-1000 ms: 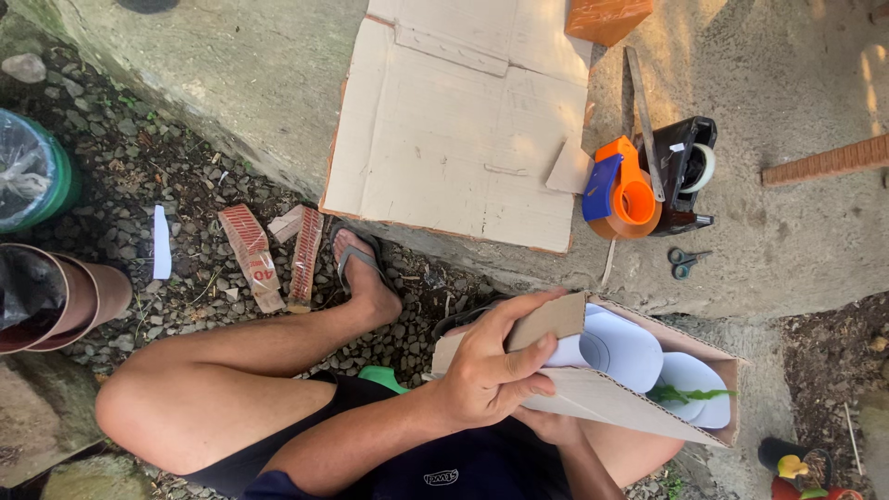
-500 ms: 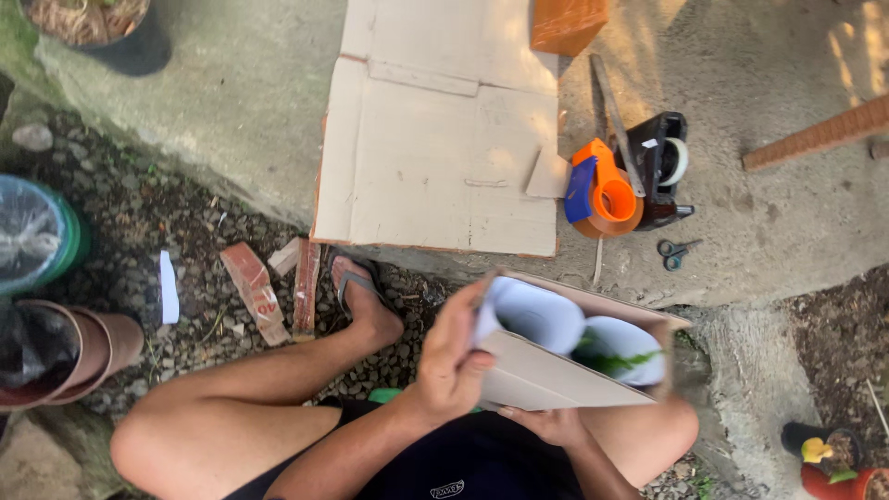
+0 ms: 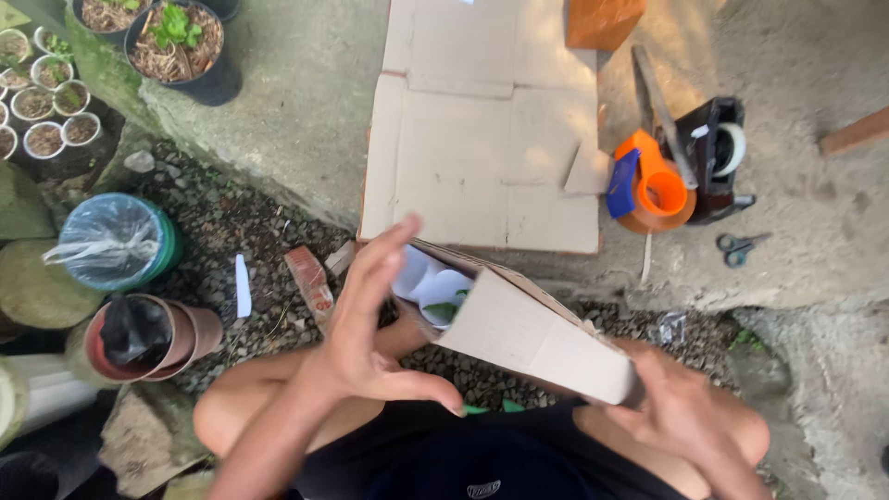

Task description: The person assembles a long cardboard box by folding flaps, cutting edges with a utility knife, and securing the seam with a tape dispenser. The person places two white plastic cups inside the finished box.

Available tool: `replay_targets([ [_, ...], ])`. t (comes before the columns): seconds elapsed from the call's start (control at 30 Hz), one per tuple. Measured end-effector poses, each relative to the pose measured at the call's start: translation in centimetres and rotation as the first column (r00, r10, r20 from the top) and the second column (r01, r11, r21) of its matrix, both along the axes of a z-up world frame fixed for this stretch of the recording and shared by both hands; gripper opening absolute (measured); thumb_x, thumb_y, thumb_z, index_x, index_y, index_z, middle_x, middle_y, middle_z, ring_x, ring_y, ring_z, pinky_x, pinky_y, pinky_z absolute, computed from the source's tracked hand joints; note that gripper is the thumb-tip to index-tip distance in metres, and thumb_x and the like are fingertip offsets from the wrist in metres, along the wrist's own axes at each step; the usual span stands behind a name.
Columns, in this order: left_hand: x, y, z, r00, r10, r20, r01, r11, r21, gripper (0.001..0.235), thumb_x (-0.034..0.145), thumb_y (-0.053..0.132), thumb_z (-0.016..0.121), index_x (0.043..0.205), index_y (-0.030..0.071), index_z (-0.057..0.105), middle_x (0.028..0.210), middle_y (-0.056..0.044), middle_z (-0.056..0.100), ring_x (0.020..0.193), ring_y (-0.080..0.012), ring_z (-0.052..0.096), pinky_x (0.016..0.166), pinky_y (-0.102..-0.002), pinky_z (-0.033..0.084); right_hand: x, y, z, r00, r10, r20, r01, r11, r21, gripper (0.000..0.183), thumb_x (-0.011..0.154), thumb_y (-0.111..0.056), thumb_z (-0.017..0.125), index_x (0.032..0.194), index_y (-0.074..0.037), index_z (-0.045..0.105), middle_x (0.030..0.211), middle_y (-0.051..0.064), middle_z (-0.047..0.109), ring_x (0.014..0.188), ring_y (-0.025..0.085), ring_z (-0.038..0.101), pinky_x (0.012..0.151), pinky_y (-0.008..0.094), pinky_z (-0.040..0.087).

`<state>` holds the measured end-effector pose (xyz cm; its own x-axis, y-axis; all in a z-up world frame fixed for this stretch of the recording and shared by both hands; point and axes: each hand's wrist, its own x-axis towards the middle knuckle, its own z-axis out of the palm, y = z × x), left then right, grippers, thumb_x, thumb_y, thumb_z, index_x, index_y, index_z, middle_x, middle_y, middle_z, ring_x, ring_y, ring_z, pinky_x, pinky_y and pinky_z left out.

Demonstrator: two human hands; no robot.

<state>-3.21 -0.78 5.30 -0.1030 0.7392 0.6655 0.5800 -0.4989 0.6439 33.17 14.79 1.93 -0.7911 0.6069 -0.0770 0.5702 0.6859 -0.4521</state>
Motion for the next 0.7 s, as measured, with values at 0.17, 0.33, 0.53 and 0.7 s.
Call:
replay_targets([
  [0.17,-1.1,0.3,8.0,0.893,-0.209,-0.4,0.117,0.963,-0.243,0.104,0.074,0.064,0.08,0.154,0.012,0.039,0.15,-0.015,0.049,0.138,-0.0338,0.054,0.116,-0.051,0.044,0.7,0.6,4.5,0.908,0.004,0.42,0.036,0.996,-0.087,0.088,0.062,-0.039,0.089,0.14,-0.02,0.054,0.125,0.003,0.07,0.084,0.022,0.076,0.072,0.033,0.065],
  [0.33,-0.9,1.1,10.5,0.844,-0.226,-0.487,0.083,0.951,-0.297,0.087,0.075,0.056,0.081,0.143,0.008,0.055,0.127,-0.009,0.061,0.116,-0.0294,0.062,0.106,-0.049,0.049,1.7,0.8,6.0,0.971,0.13,0.201,-0.147,0.987,0.069,0.083,0.059,-0.042,0.088,0.129,-0.008,0.059,0.115,0.014,0.074,0.088,0.029,0.077,0.067,0.038,0.063],
  [0.53,-1.0,0.6,8.7,0.902,-0.187,-0.389,0.075,0.955,-0.286,0.085,0.072,0.055,0.088,0.137,0.01,0.058,0.126,-0.007,0.063,0.119,-0.0278,0.064,0.103,-0.046,0.05,1.5,1.0,8.0,0.945,0.118,0.305,-0.111,0.993,-0.041,0.078,0.067,-0.056,0.087,0.125,-0.012,0.061,0.104,0.01,0.076,0.083,0.026,0.077,0.069,0.039,0.064],
  [0.7,-1.8,0.2,3.7,0.978,0.051,-0.204,-0.09,0.979,-0.185,0.121,0.075,0.055,0.092,0.165,0.014,0.022,0.162,-0.019,0.04,0.147,-0.0326,0.045,0.122,-0.047,0.042,-0.9,1.2,8.4,0.976,0.065,0.208,-0.026,0.983,-0.184,0.072,0.066,-0.057,0.088,0.118,-0.012,0.064,0.093,0.01,0.078,0.078,0.028,0.079,0.073,0.041,0.063],
])
